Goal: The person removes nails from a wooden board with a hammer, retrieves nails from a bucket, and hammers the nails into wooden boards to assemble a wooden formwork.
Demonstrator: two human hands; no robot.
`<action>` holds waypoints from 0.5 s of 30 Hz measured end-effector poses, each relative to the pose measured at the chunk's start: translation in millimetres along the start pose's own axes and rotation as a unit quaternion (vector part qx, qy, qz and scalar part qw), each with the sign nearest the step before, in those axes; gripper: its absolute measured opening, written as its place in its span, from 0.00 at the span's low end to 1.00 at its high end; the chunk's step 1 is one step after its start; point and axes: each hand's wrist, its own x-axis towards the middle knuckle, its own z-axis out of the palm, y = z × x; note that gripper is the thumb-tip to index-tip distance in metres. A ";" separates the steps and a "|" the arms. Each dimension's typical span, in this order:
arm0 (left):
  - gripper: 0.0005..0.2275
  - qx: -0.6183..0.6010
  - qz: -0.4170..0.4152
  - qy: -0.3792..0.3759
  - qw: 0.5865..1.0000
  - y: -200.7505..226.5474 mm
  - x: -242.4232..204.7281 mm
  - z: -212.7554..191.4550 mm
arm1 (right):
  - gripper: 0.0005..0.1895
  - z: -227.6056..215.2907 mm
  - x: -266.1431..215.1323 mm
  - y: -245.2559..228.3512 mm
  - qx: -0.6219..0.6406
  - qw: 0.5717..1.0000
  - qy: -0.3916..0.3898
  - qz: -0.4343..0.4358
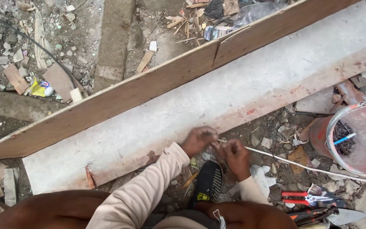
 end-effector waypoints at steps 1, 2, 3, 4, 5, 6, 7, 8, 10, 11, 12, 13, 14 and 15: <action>0.04 0.070 0.062 0.038 0.995 1.9 5.7 -7.7 | 0.14 -1.7 -9.0 10.8 -0.180 0.981 0.022 -0.068; 0.03 0.140 0.127 0.077 0.979 5.8 14.6 -17.8 | 0.17 -3.0 -15.5 21.9 -0.353 0.925 0.042 -0.137; 0.03 0.204 0.202 0.130 0.949 10.9 23.5 -30.6 | 0.19 -3.9 -24.5 33.4 -0.378 0.919 0.021 -0.112; 0.03 0.266 0.274 0.184 0.906 16.9 33.5 -45.0 | 0.22 -4.5 -32.3 44.9 -0.402 0.911 -0.001 -0.089; 0.04 0.269 0.266 0.231 0.897 23.4 44.2 -59.5 | 0.25 -5.9 -37.1 55.1 -0.426 0.902 -0.023 -0.065; 0.04 0.270 0.255 0.280 0.885 27.6 52.6 -72.0 | 0.24 -8.5 -41.2 63.3 -0.444 0.895 -0.039 -0.018; 0.04 0.277 0.261 0.309 0.871 30.9 61.1 -82.3 | 0.23 -10.6 -43.9 68.8 -0.462 0.885 -0.055 0.028; 0.04 0.284 0.266 0.338 0.857 33.0 67.1 -91.2 | 0.23 -12.7 -46.0 71.6 -0.479 0.872 -0.071 0.076; 0.03 0.335 0.293 0.385 0.809 32.8 72.1 -101.5 | 0.23 -34.1 -55.7 67.2 -0.459 0.877 -0.104 0.095; 0.03 0.378 0.315 0.402 0.772 32.8 75.5 -104.0 | 0.21 -49.7 -56.5 61.7 -0.456 0.875 -0.132 0.092; 0.02 0.420 0.334 0.415 0.734 31.4 78.4 -104.4 | 0.20 -68.6 -58.5 53.9 -0.453 0.873 -0.159 0.091; 0.02 0.417 0.329 0.431 0.730 30.3 81.0 -105.1 | 0.19 -83.7 -56.3 45.0 -0.355 0.911 -0.191 0.088; 0.02 0.412 0.324 0.447 0.725 29.1 84.2 -104.6 | 0.19 -99.4 -57.4 32.9 -0.255 0.938 -0.220 0.084; 0.02 0.407 0.319 0.464 0.719 28.6 87.3 -104.5 | 0.20 -107.7 -57.8 20.6 -0.176 0.947 -0.232 0.136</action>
